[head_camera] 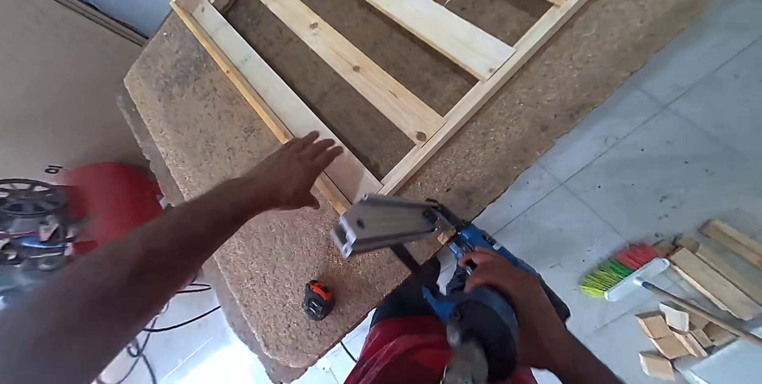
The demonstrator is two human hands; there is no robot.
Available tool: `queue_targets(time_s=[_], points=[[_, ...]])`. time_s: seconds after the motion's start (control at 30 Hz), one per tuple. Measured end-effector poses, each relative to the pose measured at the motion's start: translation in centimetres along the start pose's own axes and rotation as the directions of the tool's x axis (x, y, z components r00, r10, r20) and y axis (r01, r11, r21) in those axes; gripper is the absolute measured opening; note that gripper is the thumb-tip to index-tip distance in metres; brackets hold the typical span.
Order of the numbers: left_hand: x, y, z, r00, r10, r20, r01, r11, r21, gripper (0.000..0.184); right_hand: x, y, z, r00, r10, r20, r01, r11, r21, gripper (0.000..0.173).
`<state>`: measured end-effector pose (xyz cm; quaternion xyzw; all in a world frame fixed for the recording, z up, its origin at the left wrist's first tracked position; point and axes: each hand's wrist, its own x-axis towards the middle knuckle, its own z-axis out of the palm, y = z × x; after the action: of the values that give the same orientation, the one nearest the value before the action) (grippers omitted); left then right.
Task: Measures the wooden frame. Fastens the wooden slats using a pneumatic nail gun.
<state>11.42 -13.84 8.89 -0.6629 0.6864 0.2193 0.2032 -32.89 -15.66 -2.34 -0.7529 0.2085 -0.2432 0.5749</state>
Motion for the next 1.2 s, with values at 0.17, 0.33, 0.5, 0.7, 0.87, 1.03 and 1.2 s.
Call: queue_targets(time_s=[0.17, 0.33, 0.5, 0.7, 0.87, 1.03, 1.2], points=[[5.2, -0.6, 1.9, 0.961, 0.156, 0.227, -0.156, 0.988, -0.017, 0.097, -0.9, -2.8, 3.5, 0.991, -0.099, 0.09, 0.104, 0.993, -0.053, 0.027], [8.2, -0.2, 2.6, 0.965, 0.089, 0.248, -0.128, 0.982, 0.142, 0.085, 0.2, -3.1, 6.0, 0.986, -0.138, 0.093, 0.133, 0.99, 0.057, 0.029], [10.2, -0.6, 3.1, 0.944, 0.146, 0.296, -0.205, 0.962, 0.179, 0.074, 1.6, -3.5, 6.9, 0.984, -0.15, 0.095, 0.145, 0.987, 0.066, 0.033], [10.6, -0.5, 2.8, 0.938, 0.155, 0.309, -0.231, 0.946, 0.226, 0.068, 1.8, -3.5, 7.6, 0.984, -0.165, 0.069, 0.161, 0.985, 0.061, 0.034], [10.8, -0.1, 2.9, 0.938, 0.151, 0.313, -0.239, 0.934, 0.266, 0.072, 1.6, -3.5, 8.1, 0.986, -0.15, 0.072, 0.145, 0.987, 0.076, 0.033], [10.4, 0.1, 2.9, 0.931, 0.213, 0.295, -0.308, 0.893, 0.329, 0.072, 1.7, -3.5, 8.7, 0.987, -0.157, 0.025, 0.152, 0.976, 0.153, 0.03], [10.3, 0.4, 2.8, 0.933, 0.147, 0.328, -0.26, 0.906, 0.335, 0.072, 1.5, -3.1, 9.0, 0.989, -0.147, -0.033, 0.151, 0.976, 0.157, 0.031]])
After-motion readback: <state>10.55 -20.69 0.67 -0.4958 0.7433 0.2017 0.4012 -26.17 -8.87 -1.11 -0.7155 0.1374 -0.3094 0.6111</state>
